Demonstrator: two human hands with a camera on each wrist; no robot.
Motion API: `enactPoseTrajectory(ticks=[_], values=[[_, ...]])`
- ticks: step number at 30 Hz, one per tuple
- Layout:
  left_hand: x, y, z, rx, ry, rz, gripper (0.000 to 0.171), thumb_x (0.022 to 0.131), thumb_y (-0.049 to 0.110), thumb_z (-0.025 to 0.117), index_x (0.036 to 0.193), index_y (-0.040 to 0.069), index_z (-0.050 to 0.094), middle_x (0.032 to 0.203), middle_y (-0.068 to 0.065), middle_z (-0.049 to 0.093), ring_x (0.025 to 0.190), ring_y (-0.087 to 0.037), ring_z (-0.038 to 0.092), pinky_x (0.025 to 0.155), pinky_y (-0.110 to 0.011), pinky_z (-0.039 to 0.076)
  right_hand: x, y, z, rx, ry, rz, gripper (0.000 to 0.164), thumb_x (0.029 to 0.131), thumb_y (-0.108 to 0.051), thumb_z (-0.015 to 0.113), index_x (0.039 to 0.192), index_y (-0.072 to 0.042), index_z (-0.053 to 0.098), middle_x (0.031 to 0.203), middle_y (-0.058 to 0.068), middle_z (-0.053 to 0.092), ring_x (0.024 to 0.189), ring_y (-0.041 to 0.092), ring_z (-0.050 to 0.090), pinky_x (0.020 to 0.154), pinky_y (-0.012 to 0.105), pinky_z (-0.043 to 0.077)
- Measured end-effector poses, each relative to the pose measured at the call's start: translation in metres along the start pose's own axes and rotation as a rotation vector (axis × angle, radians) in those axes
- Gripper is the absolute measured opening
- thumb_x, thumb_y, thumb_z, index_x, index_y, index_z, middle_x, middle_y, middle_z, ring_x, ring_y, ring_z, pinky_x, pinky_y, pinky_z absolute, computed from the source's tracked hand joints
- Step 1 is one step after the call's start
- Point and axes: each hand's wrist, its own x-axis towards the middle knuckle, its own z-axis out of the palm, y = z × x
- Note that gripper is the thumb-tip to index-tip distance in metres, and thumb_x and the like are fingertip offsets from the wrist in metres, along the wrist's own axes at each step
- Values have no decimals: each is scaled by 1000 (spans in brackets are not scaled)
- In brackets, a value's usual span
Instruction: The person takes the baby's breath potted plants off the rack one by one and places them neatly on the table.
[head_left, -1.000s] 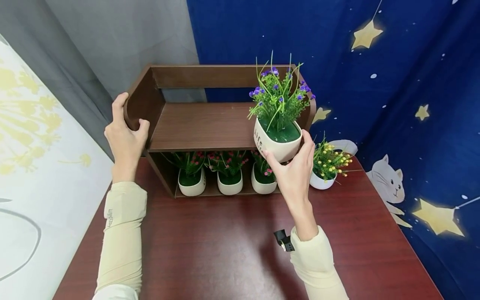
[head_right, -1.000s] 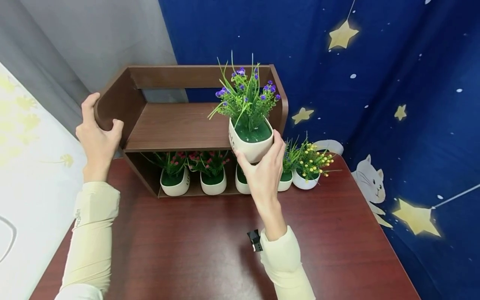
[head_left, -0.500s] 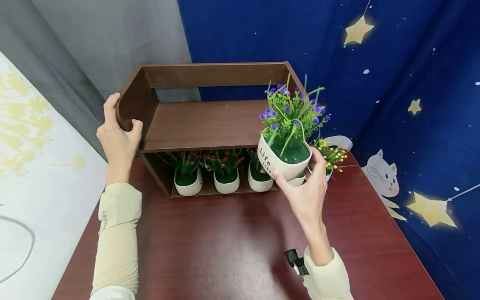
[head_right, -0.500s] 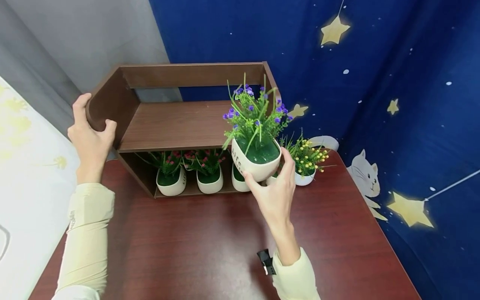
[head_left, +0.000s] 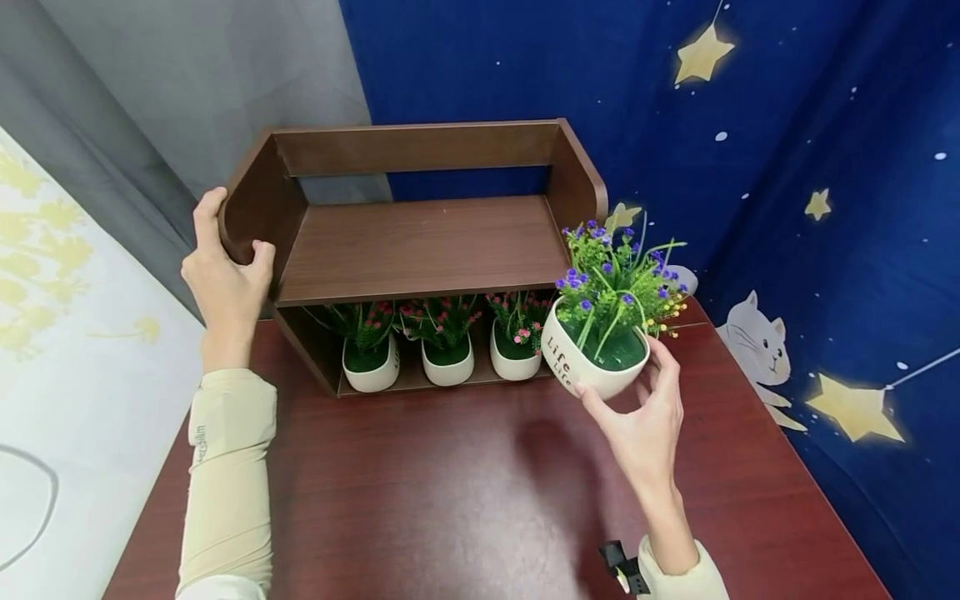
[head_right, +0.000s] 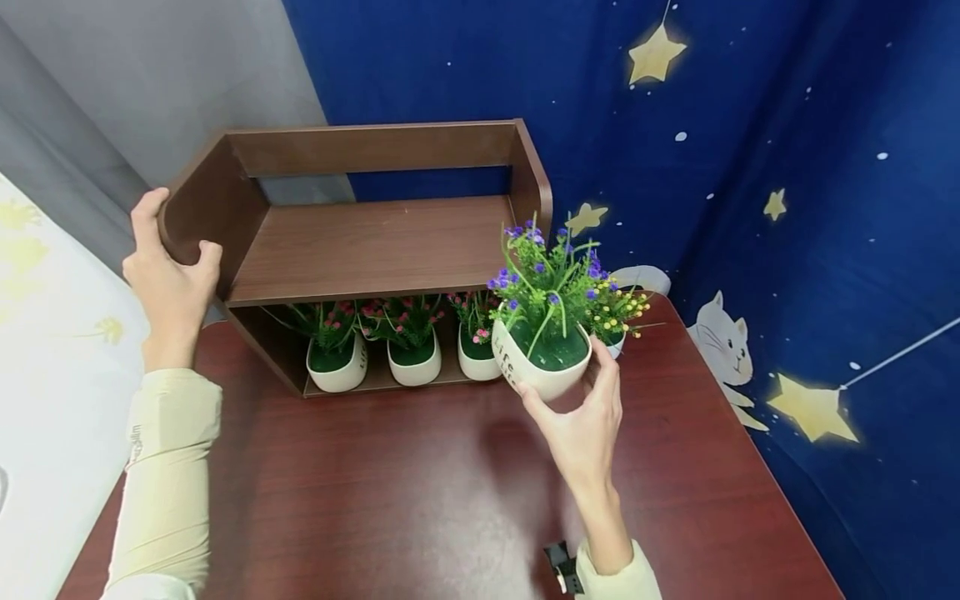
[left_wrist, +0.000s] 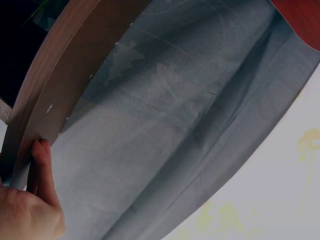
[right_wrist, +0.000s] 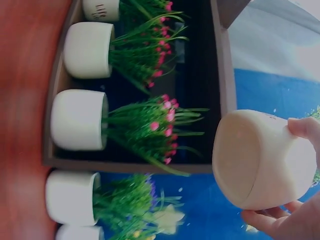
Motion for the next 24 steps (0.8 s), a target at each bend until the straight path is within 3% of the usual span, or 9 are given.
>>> enactPoseTrajectory(ticks=[7, 16, 21, 24], values=[[1, -1, 1, 1, 5, 5, 51, 82, 18, 56, 132, 25, 48, 111, -1, 65, 66, -35, 54, 64, -24, 34, -12, 42, -20, -18, 21, 40, 88, 58, -1, 85, 133, -7, 41, 132, -2, 48, 115, 13, 50, 89, 20, 41], [2, -3, 1, 6, 9, 11, 51, 82, 18, 56, 131, 25, 48, 108, -3, 66, 62, -33, 52, 63, -19, 31, -21, 77, -40, -134, 96, 129, 87, 56, -3, 86, 131, -9, 43, 128, -1, 51, 110, 8, 51, 87, 18, 42], [1, -3, 1, 9, 0, 9, 51, 82, 18, 56, 131, 26, 48, 110, -2, 66, 64, -34, 54, 64, -18, 30, -20, 95, -53, -187, 141, 169, 86, 56, -4, 86, 131, -11, 44, 127, -2, 51, 108, 7, 51, 87, 19, 42], [0, -3, 1, 19, 2, 20, 51, 82, 16, 56, 132, 24, 48, 108, -5, 66, 60, -30, 48, 61, -20, 30, -16, 107, -63, -216, 176, 194, 85, 58, -5, 85, 131, -14, 44, 125, 0, 51, 106, 7, 51, 86, 19, 42]])
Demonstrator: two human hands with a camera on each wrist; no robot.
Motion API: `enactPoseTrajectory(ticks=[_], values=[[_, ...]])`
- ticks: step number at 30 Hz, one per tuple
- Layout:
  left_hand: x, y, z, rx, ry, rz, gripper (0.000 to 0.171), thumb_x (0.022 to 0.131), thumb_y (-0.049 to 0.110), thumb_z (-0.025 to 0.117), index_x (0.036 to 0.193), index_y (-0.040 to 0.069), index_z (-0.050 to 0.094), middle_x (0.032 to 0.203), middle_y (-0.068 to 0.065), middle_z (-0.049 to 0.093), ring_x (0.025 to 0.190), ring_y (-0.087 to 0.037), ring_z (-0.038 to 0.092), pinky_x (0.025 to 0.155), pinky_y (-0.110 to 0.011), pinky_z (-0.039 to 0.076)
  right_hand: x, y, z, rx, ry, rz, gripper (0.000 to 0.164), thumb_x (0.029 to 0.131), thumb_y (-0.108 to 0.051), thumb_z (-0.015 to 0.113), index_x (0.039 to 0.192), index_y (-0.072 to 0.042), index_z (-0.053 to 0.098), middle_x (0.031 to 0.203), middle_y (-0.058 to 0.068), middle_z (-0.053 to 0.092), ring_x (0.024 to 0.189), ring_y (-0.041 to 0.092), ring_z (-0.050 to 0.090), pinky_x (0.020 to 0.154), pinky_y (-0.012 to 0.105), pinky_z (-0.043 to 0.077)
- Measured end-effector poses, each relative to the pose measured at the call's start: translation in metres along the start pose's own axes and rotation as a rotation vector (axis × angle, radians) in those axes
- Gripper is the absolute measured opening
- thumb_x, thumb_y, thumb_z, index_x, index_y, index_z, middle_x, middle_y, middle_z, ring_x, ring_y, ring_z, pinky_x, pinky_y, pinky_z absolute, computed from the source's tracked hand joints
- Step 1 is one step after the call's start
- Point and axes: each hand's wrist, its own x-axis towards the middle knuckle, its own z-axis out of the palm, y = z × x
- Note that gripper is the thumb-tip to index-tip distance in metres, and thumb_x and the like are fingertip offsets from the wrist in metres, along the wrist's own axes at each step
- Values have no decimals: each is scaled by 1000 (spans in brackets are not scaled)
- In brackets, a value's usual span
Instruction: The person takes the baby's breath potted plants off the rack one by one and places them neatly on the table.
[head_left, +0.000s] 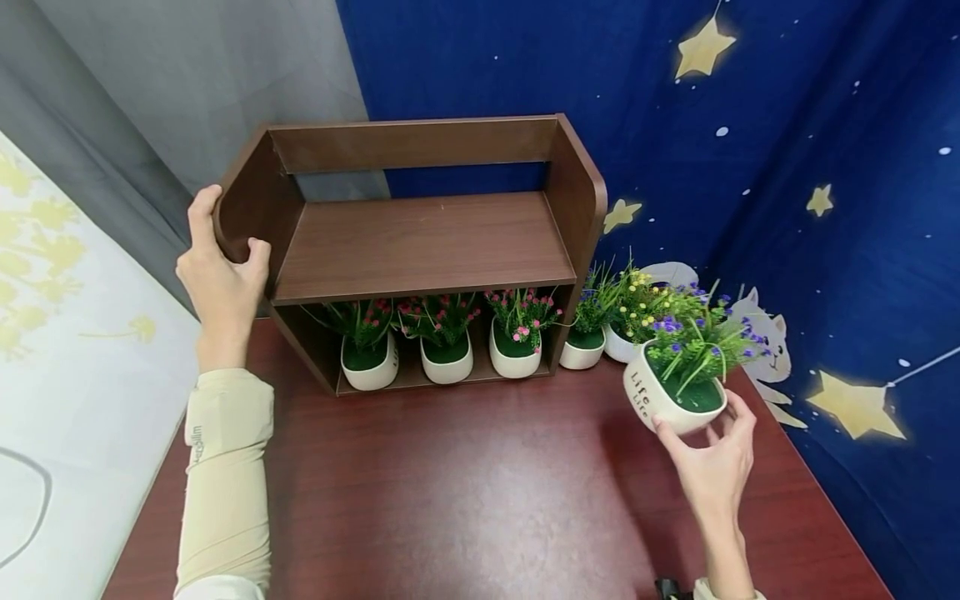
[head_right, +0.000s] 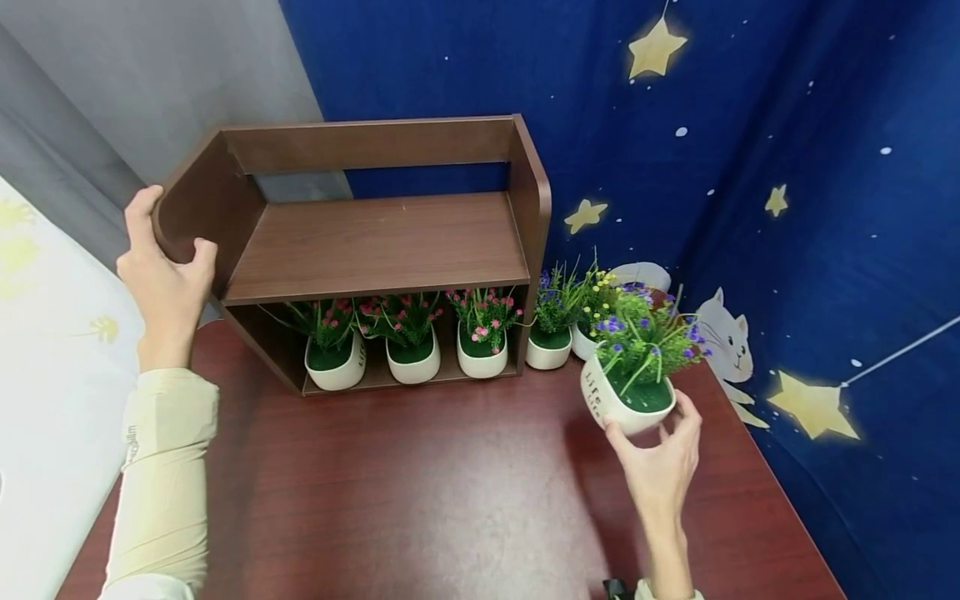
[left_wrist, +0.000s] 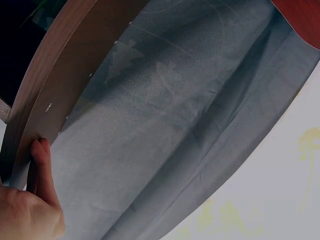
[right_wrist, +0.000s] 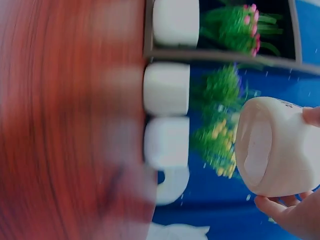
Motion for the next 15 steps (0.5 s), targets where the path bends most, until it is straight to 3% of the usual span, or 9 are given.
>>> enactPoseTrajectory(ticks=[9, 15], values=[[0, 11, -5, -10, 31, 77, 50, 82, 9, 57, 130, 19, 49, 99, -14, 66, 54, 4, 24, 56, -26, 27, 22, 32, -19, -84, 72, 71, 83, 61, -12, 85, 130, -13, 39, 118, 0, 46, 100, 8, 49, 84, 17, 42], [-1, 8, -2, -2, 21, 48, 50, 82, 10, 57, 130, 19, 49, 100, -12, 67, 55, -6, 32, 57, -24, 28, 30, 51, -25, -129, 96, 107, 83, 61, -16, 85, 129, -12, 38, 113, -5, 41, 98, 8, 45, 82, 16, 39]])
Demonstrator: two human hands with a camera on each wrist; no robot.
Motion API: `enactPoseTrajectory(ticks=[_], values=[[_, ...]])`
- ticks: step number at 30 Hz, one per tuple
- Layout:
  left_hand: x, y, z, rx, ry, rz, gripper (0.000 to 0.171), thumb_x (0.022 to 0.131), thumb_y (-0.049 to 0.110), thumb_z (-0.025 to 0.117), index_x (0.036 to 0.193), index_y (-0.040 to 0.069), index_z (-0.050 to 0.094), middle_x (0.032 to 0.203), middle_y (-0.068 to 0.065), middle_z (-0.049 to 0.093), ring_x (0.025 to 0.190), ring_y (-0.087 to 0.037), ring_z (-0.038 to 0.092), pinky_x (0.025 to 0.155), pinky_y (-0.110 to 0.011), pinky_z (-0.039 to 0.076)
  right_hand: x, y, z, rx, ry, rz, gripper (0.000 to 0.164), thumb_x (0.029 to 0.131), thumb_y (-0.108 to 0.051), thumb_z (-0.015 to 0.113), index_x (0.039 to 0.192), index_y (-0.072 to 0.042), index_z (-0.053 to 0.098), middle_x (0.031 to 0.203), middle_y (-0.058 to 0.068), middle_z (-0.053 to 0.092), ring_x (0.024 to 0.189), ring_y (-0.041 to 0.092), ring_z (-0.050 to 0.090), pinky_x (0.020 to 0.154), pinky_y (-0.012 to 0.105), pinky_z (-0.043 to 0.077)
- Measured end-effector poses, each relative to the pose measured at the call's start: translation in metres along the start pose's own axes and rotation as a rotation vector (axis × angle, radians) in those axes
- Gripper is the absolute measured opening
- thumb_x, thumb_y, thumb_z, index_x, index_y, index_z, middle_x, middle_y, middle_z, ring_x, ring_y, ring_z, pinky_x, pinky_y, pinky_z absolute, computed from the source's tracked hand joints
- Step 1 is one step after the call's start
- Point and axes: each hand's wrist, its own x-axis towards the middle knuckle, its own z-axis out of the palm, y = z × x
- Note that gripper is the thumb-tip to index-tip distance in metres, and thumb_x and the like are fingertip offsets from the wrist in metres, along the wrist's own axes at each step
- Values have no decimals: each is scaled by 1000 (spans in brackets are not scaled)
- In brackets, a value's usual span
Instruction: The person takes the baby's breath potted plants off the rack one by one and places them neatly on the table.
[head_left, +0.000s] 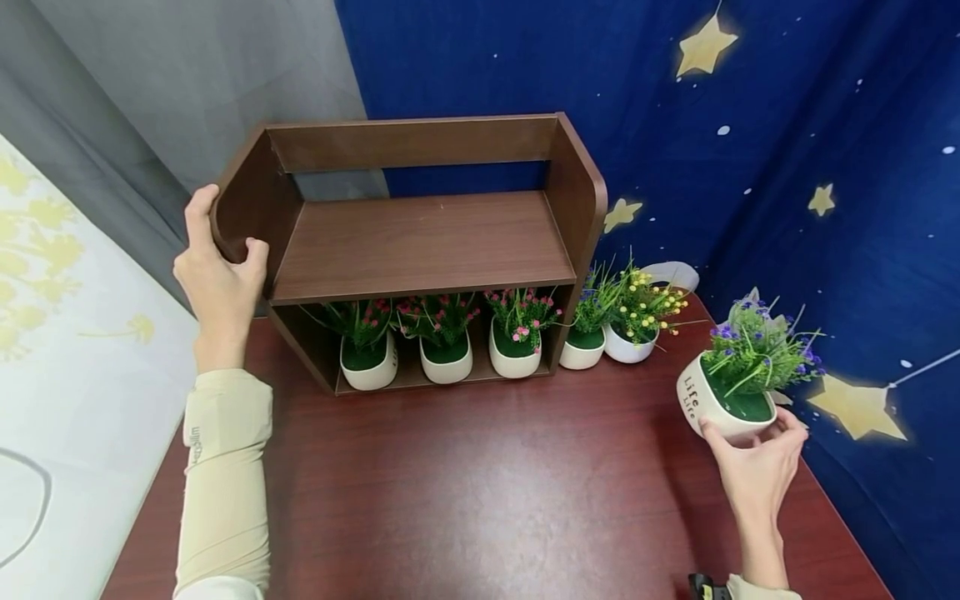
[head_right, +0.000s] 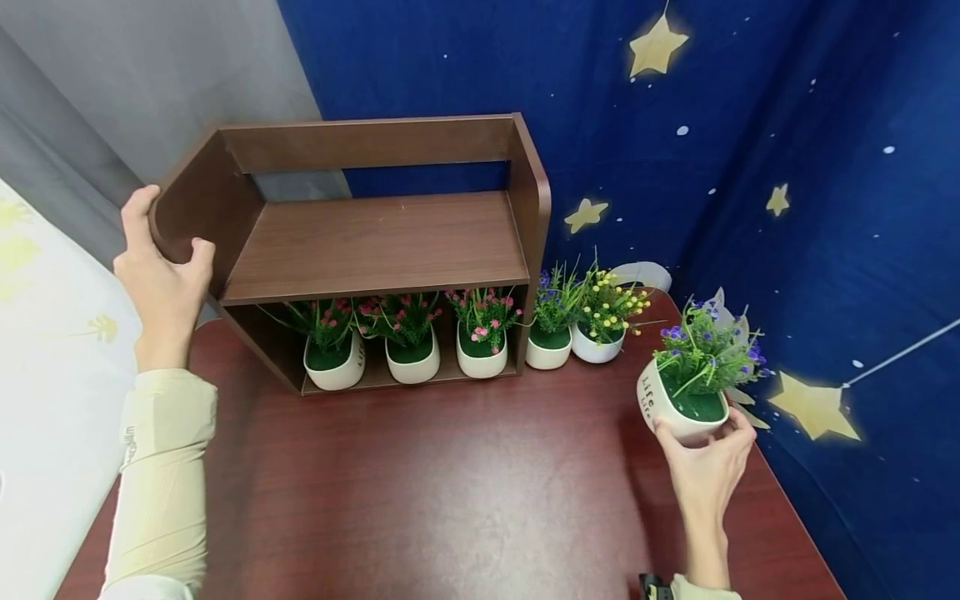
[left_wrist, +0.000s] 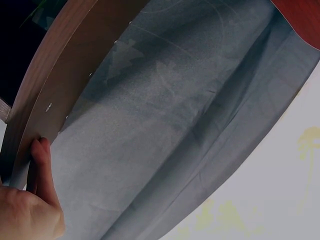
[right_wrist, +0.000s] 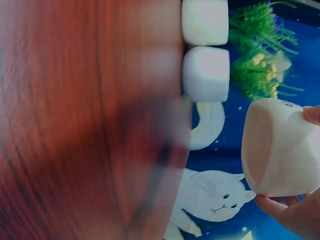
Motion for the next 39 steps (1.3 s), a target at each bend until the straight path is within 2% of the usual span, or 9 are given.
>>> enactPoseTrajectory(ticks=[3, 7, 11, 14, 20, 23, 28, 34, 39], values=[[0, -2, 1, 3, -7, -9, 50, 82, 11, 56, 131, 19, 48, 103, -11, 66, 56, -14, 35, 59, -23, 28, 5, 8, 2, -24, 13, 2, 83, 61, -18, 84, 129, -9, 37, 113, 1, 43, 98, 14, 44, 83, 18, 35], [0, 7, -3, 2, -7, -9, 50, 82, 10, 56, 130, 18, 49, 103, -12, 66, 56, -8, 31, 59, -23, 28, 14, 18, 8, -46, 16, -15, 83, 62, -19, 83, 127, -3, 36, 119, 13, 42, 102, 26, 43, 85, 32, 30], [0, 12, -4, -4, -1, 0, 50, 81, 9, 56, 129, 18, 49, 104, -11, 66, 55, -2, 28, 58, -22, 28, 26, 28, 16, -40, -7, -24, 82, 63, -19, 82, 127, -1, 34, 125, 17, 39, 108, 32, 41, 90, 41, 27], [0, 4, -1, -4, 14, 19, 51, 80, 8, 58, 129, 18, 49, 104, -9, 66, 54, -2, 27, 57, -24, 28, 34, 34, 24, -50, -29, -29, 82, 64, -20, 81, 127, 0, 33, 125, 17, 37, 110, 34, 40, 92, 42, 27], [1, -9, 4, 7, 12, 29, 52, 81, 12, 59, 130, 22, 49, 108, -4, 66, 54, -14, 34, 57, -26, 29, 47, 41, 41, -91, -72, -54, 83, 65, -20, 80, 127, 2, 30, 119, 24, 36, 107, 40, 38, 90, 47, 28], [1, -9, 4, 6, 6, 17, 52, 81, 14, 57, 131, 24, 48, 109, -1, 66, 54, -19, 36, 58, -26, 29, 55, 42, 49, -103, -84, -75, 83, 64, -20, 80, 125, 4, 29, 117, 26, 35, 106, 42, 37, 91, 48, 27], [-1, -8, 2, 12, 10, 21, 52, 81, 14, 57, 131, 24, 48, 109, -3, 66, 52, -22, 36, 56, -29, 30, 72, 42, 61, -110, -100, -88, 81, 65, -19, 79, 124, 5, 28, 116, 26, 34, 108, 42, 36, 93, 47, 26], [-1, -7, 2, 6, -1, -1, 51, 81, 15, 56, 131, 24, 47, 110, -1, 66, 52, -23, 38, 57, -27, 30, 88, 44, 74, -124, -137, -59, 81, 68, -23, 76, 126, 2, 26, 118, 27, 33, 109, 42, 36, 95, 47, 26], [1, -7, 4, -1, -5, 21, 52, 81, 14, 56, 131, 23, 48, 105, -7, 66, 50, -26, 38, 55, -30, 29, 93, 48, 86, -127, -157, -30, 80, 68, -23, 75, 126, 1, 25, 119, 26, 32, 110, 40, 35, 97, 45, 25]])
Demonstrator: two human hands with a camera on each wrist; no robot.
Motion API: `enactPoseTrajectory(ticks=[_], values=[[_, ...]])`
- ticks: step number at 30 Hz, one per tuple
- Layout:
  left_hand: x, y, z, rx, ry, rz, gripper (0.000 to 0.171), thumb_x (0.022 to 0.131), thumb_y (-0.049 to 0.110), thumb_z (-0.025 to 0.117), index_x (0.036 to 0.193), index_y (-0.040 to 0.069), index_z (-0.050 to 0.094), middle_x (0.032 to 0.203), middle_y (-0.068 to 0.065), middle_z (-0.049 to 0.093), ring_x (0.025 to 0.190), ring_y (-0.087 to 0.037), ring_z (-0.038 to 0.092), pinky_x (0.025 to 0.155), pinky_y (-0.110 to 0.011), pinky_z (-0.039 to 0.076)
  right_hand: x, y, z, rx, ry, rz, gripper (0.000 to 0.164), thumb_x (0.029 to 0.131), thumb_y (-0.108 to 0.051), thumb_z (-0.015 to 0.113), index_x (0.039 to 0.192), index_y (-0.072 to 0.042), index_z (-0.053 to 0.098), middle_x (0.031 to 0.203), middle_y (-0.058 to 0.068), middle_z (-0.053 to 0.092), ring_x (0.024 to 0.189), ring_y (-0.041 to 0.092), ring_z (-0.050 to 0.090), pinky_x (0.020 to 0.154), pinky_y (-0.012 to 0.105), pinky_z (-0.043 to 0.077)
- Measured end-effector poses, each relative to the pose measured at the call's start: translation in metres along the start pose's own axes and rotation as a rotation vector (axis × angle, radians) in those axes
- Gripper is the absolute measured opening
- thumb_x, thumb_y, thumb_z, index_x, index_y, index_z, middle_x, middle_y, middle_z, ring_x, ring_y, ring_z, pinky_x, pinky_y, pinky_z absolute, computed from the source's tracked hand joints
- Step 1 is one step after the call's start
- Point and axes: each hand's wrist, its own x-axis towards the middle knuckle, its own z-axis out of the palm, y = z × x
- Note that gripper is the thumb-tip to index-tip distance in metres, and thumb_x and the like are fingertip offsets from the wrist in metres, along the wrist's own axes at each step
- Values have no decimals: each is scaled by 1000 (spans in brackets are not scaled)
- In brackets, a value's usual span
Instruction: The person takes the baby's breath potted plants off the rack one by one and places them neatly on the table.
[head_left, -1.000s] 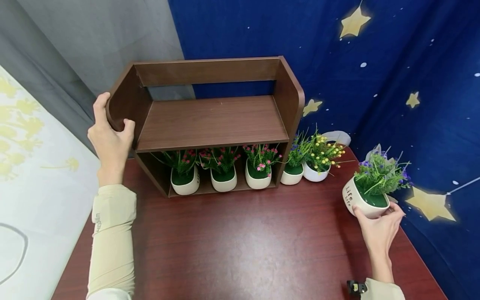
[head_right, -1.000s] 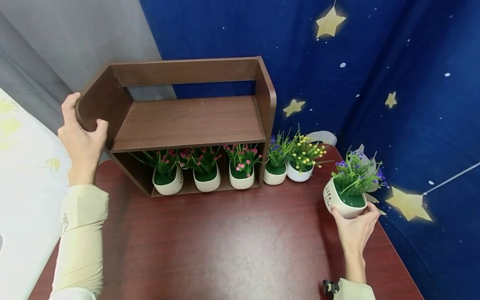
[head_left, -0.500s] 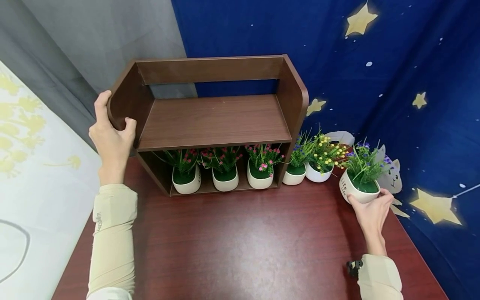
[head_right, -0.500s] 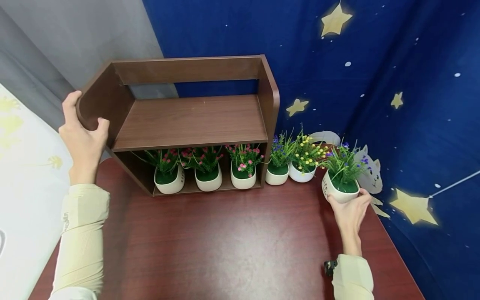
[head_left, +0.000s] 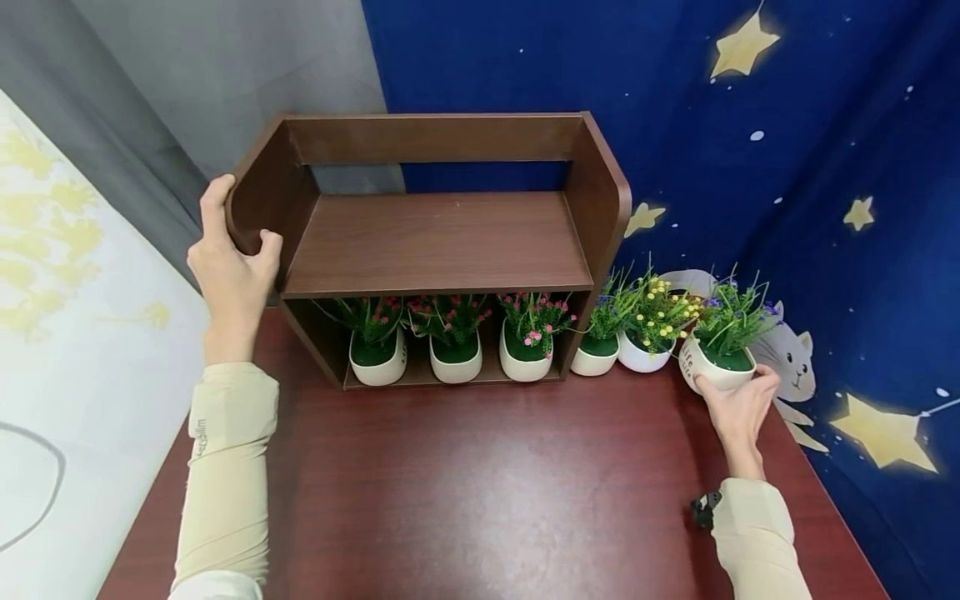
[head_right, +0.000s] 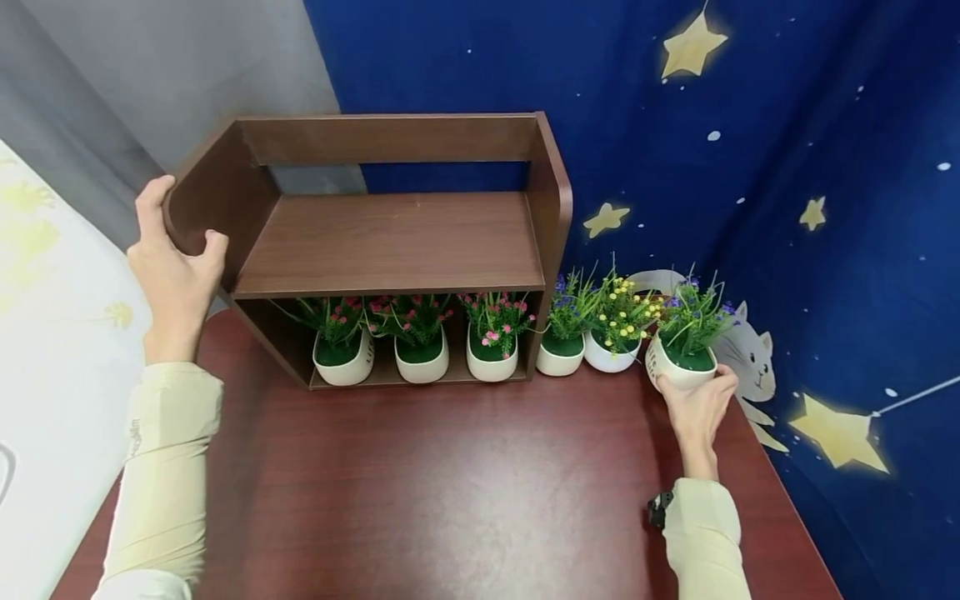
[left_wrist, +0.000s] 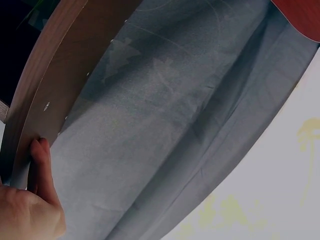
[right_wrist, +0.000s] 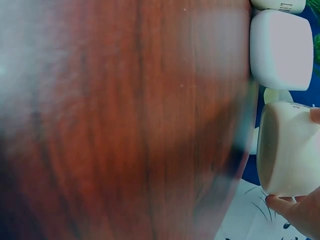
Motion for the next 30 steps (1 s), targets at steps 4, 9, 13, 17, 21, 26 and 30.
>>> enactPoseTrajectory(ticks=[4, 9, 13, 17, 21, 26, 30], values=[[2, 1, 0, 2, 5, 1, 52, 81, 14, 56, 131, 24, 48, 102, -10, 66, 50, -26, 36, 54, -30, 28, 4, 1, 8, 11, -7, -11, 81, 69, -25, 76, 126, 1, 25, 119, 26, 31, 110, 41, 35, 97, 45, 26], [0, 0, 0, 1, 1, 5, 53, 80, 11, 56, 131, 23, 48, 96, -12, 66, 48, -25, 33, 53, -29, 27, 3, 5, 16, 9, -57, -18, 80, 71, -26, 75, 125, 2, 24, 118, 27, 29, 109, 41, 34, 96, 45, 25], [-1, -1, 0, -1, -5, 27, 54, 80, 10, 56, 132, 21, 47, 95, -15, 65, 48, -24, 34, 52, -30, 27, 4, 8, 19, 8, -66, -26, 79, 71, -25, 75, 123, 4, 24, 117, 27, 28, 109, 41, 33, 96, 45, 24], [2, 1, 1, -2, 9, 12, 54, 80, 10, 56, 131, 23, 48, 94, -13, 66, 49, -24, 32, 53, -30, 27, 9, 8, 19, -5, -111, -32, 80, 72, -26, 74, 124, 4, 21, 117, 28, 26, 109, 42, 32, 96, 46, 24], [2, 1, 2, 1, 12, 13, 54, 79, 9, 56, 131, 23, 48, 97, -12, 66, 49, -24, 32, 52, -29, 26, 13, 8, 18, -28, -163, -25, 82, 75, -28, 73, 126, 4, 19, 118, 31, 26, 110, 45, 32, 96, 48, 25], [1, 0, 2, 10, 12, 10, 54, 79, 10, 57, 131, 22, 49, 99, -10, 66, 49, -22, 33, 53, -29, 27, 13, 6, 19, -62, -159, -1, 85, 74, -30, 74, 128, 4, 18, 117, 33, 33, 105, 50, 39, 90, 55, 29], [1, 1, 2, 19, 18, 6, 54, 78, 10, 57, 130, 23, 49, 100, -8, 67, 50, -19, 31, 53, -29, 27, 13, 6, 20, -79, -152, 8, 86, 73, -29, 75, 128, 5, 19, 115, 34, 37, 103, 52, 41, 89, 56, 30]])
